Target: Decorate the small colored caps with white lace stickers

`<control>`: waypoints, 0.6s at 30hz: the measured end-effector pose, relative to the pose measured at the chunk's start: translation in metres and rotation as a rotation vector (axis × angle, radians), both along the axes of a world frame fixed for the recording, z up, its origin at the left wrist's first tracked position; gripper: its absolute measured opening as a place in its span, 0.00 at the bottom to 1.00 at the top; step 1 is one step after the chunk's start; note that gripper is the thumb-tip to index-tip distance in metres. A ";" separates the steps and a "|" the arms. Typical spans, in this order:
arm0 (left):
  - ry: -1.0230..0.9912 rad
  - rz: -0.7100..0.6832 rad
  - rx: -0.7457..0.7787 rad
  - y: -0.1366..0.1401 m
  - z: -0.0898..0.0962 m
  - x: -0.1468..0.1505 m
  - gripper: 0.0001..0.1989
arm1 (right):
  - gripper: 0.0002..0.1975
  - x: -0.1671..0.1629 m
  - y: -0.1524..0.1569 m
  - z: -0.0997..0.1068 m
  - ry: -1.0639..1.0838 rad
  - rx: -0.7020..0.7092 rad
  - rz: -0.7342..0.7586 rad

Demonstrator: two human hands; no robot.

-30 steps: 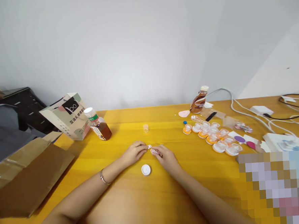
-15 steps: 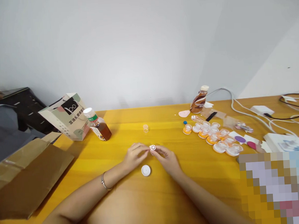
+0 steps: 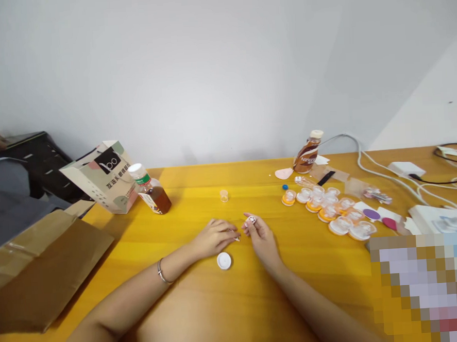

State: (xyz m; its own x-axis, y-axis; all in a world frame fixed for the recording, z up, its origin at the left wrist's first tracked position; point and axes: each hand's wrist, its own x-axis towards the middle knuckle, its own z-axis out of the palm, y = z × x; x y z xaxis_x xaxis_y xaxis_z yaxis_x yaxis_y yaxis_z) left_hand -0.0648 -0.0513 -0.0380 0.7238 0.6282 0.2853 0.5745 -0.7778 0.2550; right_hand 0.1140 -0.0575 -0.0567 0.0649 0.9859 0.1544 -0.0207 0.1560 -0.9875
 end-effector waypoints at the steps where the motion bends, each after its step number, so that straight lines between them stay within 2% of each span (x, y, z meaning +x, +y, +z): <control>1: 0.009 0.009 0.001 0.000 -0.002 -0.001 0.13 | 0.20 -0.001 -0.001 0.001 0.011 -0.003 0.013; 4: -0.059 0.039 -0.015 0.001 -0.005 -0.004 0.11 | 0.18 -0.004 -0.005 0.006 0.049 -0.031 0.047; 7: -0.245 0.057 -0.069 0.002 -0.004 -0.006 0.10 | 0.14 -0.004 -0.007 0.012 0.010 -0.060 0.101; 12: -0.561 0.140 -0.296 0.001 0.000 -0.007 0.06 | 0.16 -0.004 -0.009 0.016 -0.029 -0.089 0.123; 15: -0.631 0.220 -0.430 0.002 0.002 -0.008 0.06 | 0.15 -0.006 -0.012 0.017 -0.017 -0.114 0.125; 18: -0.699 0.193 -0.538 0.005 0.004 -0.010 0.10 | 0.14 -0.009 -0.016 0.017 0.003 -0.146 0.144</control>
